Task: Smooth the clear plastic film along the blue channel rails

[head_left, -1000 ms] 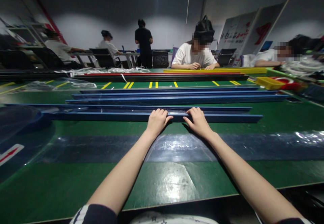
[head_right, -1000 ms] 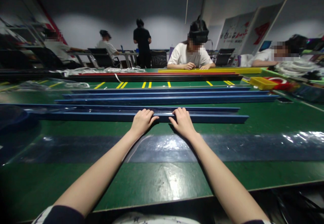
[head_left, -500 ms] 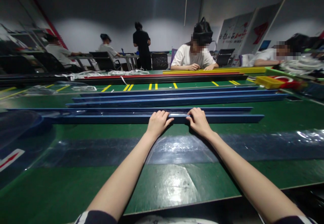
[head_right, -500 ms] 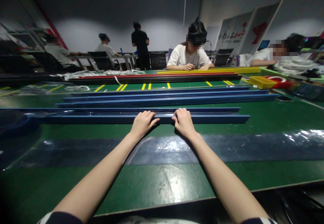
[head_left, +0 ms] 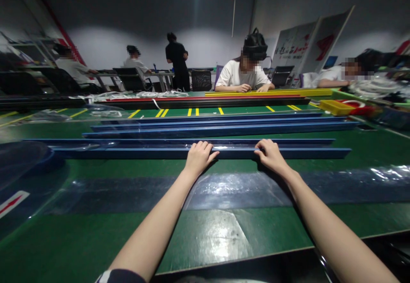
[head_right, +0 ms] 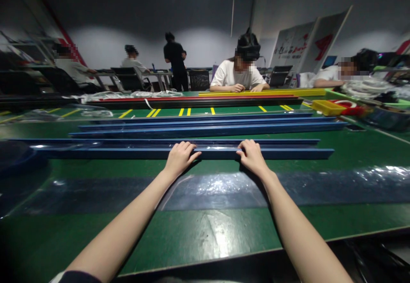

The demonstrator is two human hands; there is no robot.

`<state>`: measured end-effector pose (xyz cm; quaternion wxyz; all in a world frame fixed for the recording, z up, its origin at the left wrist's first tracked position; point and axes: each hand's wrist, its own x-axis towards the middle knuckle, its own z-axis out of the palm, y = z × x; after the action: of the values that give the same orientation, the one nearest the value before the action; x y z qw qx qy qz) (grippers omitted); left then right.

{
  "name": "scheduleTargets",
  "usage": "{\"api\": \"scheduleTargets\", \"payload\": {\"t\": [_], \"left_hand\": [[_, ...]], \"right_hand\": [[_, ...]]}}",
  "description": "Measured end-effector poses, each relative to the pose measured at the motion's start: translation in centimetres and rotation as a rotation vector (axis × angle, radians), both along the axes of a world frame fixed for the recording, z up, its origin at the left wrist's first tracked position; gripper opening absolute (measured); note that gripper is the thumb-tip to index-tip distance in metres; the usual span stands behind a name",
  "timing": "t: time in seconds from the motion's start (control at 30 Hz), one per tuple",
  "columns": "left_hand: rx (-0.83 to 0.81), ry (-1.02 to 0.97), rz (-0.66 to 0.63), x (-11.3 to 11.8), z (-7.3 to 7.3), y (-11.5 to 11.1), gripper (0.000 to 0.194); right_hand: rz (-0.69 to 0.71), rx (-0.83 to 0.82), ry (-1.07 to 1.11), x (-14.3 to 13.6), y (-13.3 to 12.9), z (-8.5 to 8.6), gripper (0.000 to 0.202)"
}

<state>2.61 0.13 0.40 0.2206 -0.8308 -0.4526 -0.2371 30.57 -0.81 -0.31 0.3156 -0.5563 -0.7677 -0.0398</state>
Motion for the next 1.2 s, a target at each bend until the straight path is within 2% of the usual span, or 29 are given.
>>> {"api": "scheduleTargets", "payload": {"t": [1.2], "left_hand": [[0.081, 0.051, 0.037, -0.08, 0.15, 0.08, 0.039]], "right_hand": [[-0.018, -0.050, -0.024, -0.35, -0.74, 0.45, 0.010]]}}
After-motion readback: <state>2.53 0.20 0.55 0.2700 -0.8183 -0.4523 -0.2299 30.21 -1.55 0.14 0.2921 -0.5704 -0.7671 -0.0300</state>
